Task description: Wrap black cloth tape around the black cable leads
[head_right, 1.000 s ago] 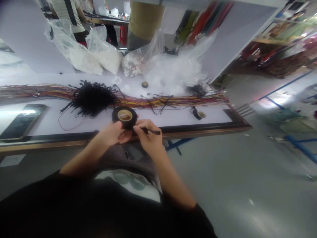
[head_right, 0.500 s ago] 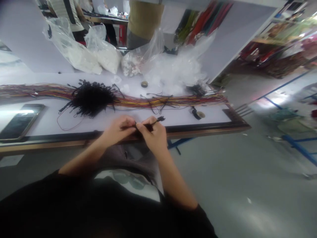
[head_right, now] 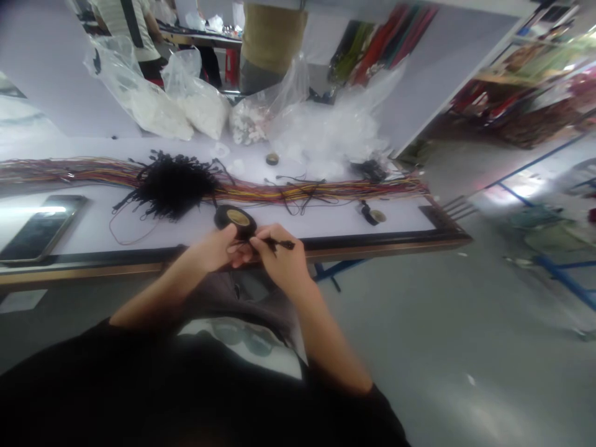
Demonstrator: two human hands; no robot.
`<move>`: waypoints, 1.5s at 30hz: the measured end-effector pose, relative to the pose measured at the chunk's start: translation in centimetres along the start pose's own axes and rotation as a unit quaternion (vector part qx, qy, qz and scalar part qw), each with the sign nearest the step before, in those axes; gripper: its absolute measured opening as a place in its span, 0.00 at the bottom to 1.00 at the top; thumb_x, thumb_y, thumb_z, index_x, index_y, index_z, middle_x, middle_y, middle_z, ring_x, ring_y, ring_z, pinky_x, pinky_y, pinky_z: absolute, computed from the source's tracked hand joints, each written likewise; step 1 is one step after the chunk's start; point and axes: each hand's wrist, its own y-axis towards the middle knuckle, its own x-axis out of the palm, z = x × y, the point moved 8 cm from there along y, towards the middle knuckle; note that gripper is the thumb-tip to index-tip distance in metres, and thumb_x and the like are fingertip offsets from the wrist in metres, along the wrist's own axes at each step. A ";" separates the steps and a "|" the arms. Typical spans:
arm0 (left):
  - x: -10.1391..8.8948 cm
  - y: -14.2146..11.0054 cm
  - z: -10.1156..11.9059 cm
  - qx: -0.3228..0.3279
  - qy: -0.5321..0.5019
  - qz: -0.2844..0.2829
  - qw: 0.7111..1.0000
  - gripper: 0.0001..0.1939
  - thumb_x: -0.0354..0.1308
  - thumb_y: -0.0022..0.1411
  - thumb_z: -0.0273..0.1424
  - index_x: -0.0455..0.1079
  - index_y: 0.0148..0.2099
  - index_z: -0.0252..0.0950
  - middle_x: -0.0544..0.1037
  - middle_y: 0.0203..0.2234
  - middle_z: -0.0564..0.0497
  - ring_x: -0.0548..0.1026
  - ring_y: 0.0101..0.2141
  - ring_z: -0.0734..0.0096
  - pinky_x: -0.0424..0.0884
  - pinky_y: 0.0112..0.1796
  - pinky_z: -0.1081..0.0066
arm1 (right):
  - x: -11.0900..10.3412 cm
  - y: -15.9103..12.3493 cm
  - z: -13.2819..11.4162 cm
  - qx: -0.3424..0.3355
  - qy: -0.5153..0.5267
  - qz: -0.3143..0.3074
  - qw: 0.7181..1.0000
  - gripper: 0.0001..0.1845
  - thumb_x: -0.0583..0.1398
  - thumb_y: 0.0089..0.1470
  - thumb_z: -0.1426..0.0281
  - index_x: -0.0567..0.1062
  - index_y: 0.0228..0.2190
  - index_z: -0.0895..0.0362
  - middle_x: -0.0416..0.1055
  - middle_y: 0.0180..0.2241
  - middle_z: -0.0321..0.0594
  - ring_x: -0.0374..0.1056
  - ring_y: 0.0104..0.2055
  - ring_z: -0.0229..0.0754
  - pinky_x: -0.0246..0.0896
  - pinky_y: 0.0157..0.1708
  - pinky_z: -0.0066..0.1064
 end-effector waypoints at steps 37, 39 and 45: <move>0.6 -0.3 0.8 0.031 0.034 -0.019 0.999 0.24 0.63 0.43 0.48 0.65 0.34 0.34 0.71 0.23 0.51 0.70 0.25 0.73 0.66 0.26 0.71 | -0.1 -0.8 -0.1 0.004 0.015 0.037 0.999 0.07 0.59 0.49 0.67 0.69 0.21 0.52 0.74 0.26 0.35 0.69 0.30 0.39 0.63 0.32 0.32; 0.5 -0.4 0.6 0.049 0.025 -0.004 0.998 0.24 0.64 0.42 0.48 0.65 0.34 0.35 0.72 0.26 0.50 0.71 0.29 0.70 0.68 0.30 0.69 | -0.4 -0.9 0.9 0.050 0.031 0.065 0.996 0.07 0.60 0.48 0.66 0.70 0.22 0.53 0.74 0.26 0.36 0.70 0.30 0.40 0.64 0.32 0.33; 0.9 -2.7 1.8 0.110 0.195 -0.050 0.973 0.39 0.73 0.30 0.36 0.64 0.48 0.37 0.71 0.43 0.45 0.70 0.45 0.61 0.67 0.45 0.64 | -1.7 -1.0 3.0 0.145 0.037 0.103 0.983 0.09 0.61 0.46 0.63 0.70 0.22 0.54 0.71 0.19 0.33 0.68 0.24 0.40 0.62 0.29 0.32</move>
